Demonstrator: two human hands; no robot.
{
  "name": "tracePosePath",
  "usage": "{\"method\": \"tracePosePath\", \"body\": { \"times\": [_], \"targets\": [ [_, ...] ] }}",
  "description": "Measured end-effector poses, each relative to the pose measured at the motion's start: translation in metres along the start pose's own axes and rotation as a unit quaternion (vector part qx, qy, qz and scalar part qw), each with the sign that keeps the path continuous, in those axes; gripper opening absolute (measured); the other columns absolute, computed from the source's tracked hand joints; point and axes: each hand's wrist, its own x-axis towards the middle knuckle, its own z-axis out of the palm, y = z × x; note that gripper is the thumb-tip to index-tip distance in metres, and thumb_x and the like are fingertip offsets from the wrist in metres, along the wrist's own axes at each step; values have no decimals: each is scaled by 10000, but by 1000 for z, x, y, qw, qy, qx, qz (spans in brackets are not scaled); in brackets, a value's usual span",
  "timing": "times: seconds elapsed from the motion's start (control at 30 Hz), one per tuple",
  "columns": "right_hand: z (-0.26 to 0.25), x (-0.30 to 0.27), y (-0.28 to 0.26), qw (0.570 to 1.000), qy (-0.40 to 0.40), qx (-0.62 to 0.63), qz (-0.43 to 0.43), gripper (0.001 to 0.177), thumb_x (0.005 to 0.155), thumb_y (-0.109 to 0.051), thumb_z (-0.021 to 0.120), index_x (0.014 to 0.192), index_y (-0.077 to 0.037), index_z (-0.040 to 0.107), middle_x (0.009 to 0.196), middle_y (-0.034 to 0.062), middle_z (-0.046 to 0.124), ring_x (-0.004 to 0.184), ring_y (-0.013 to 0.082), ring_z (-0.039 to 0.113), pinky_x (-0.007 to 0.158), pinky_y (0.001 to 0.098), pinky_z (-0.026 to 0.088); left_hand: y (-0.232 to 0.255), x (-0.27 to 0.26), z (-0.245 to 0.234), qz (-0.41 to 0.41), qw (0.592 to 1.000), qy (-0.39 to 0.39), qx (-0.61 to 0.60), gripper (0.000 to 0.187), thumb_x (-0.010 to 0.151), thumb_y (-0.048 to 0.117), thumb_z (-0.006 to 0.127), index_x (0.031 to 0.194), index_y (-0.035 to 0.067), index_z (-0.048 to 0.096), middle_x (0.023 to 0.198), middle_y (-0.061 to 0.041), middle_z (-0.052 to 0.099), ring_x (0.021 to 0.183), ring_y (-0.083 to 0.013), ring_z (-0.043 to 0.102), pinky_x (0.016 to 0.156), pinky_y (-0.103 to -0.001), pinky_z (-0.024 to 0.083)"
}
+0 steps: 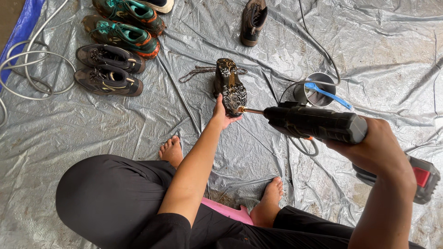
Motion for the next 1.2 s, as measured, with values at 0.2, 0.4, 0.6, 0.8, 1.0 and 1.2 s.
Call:
{"method": "tracePosePath", "body": {
  "times": [0.2,0.4,0.6,0.8,1.0,1.2],
  "targets": [
    [4,-1,21,999,26,18,-10,370,708,-311,950,939,-70,790,798,103,788,788,221,705,767,411,518,-3,0,0,24,999,-13,17,815,982,664,506,1535,67,459,1514,-312,548,1332,-501,584,979,-656,588],
    [3,0,3,999,-1,-32,-11,366,766,-424,878,976,-134,803,849,114,808,808,312,734,745,440,508,-2,-8,-1,26,999,-11,19,949,939,714,495,1609,51,382,1577,-305,512,1360,-503,575,1038,-657,554],
    [2,0,12,1000,24,20,-2,420,751,-318,917,1087,-100,791,936,146,815,901,306,742,823,428,523,-3,-6,-2,25,999,-7,34,938,900,750,518,1504,32,500,1447,-310,616,1250,-464,652,972,-576,613],
    [11,8,8,997,67,16,-22,441,786,-397,891,1108,-124,762,944,161,794,906,352,740,741,483,514,-14,16,-7,53,997,33,44,893,914,720,549,1477,30,483,1449,-281,593,1265,-456,632,898,-600,642],
    [16,14,11,997,71,36,0,548,778,-389,872,1234,-120,731,965,180,781,920,361,714,807,468,498,-19,9,-10,51,995,42,79,930,922,745,497,1562,73,436,1536,-214,500,1273,-414,614,881,-574,660],
    [34,26,23,993,111,11,-29,485,783,-444,883,1098,-96,760,934,193,776,909,359,726,814,456,501,-21,14,-14,59,993,39,90,984,882,766,508,1575,74,407,1575,-207,469,1308,-422,608,888,-573,655]
  ]
}}
